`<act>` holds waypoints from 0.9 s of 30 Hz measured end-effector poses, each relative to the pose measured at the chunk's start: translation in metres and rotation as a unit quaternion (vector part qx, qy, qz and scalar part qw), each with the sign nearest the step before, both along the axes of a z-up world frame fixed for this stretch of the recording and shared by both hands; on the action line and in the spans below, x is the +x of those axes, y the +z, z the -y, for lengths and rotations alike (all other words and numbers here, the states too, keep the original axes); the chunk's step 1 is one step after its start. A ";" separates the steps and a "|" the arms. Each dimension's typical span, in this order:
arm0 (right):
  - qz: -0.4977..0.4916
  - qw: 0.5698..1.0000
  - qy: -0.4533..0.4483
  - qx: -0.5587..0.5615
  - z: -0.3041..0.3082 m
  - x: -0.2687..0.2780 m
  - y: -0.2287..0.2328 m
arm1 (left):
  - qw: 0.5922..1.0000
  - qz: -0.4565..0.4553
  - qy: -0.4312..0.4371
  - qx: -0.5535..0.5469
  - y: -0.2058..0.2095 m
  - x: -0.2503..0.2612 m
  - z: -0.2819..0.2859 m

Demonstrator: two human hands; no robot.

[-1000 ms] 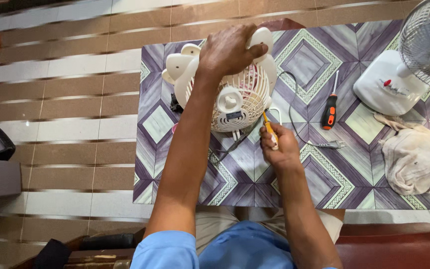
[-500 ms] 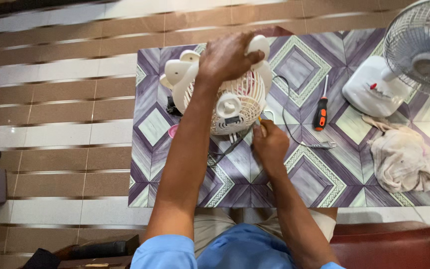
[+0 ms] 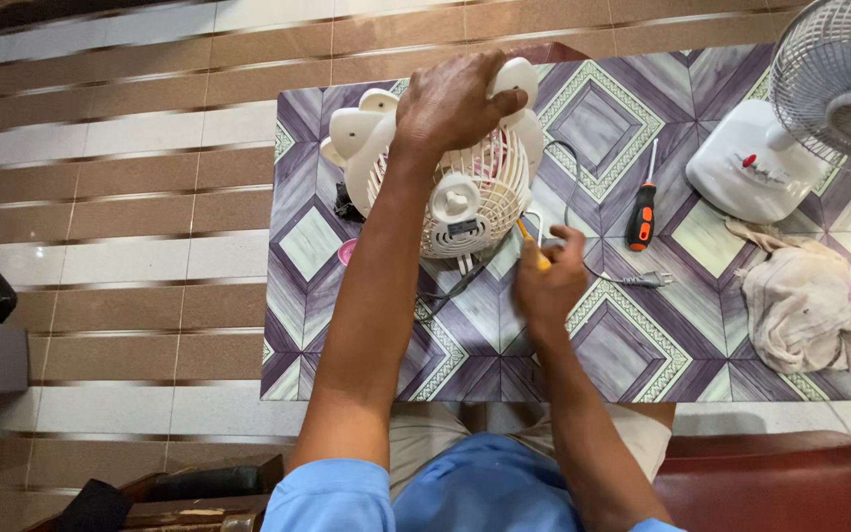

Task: The person uses a yellow-handled screwdriver to loosen and remove screws from the front grille of a small white and pink electric fan. They rotate the fan to access different screw locations and remove a pink plastic cap from the grille. The clip ends with the fan partially disassembled on the table.

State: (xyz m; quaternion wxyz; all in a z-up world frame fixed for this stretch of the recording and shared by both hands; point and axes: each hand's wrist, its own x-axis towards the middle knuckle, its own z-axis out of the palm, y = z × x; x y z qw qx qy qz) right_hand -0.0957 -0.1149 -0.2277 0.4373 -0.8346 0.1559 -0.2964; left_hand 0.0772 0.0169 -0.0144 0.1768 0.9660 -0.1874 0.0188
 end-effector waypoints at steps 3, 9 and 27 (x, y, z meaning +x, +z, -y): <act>0.094 0.989 0.004 -0.114 -0.012 -0.006 0.015 | 1.000 0.007 -0.011 -0.005 0.000 0.000 -0.001; -0.146 0.807 0.037 0.570 0.001 0.001 0.027 | 1.000 -0.022 0.016 0.001 -0.001 -0.007 0.004; -0.020 1.000 -0.004 0.005 -0.020 -0.025 0.030 | 0.998 -0.050 -0.005 -0.024 0.012 -0.019 -0.001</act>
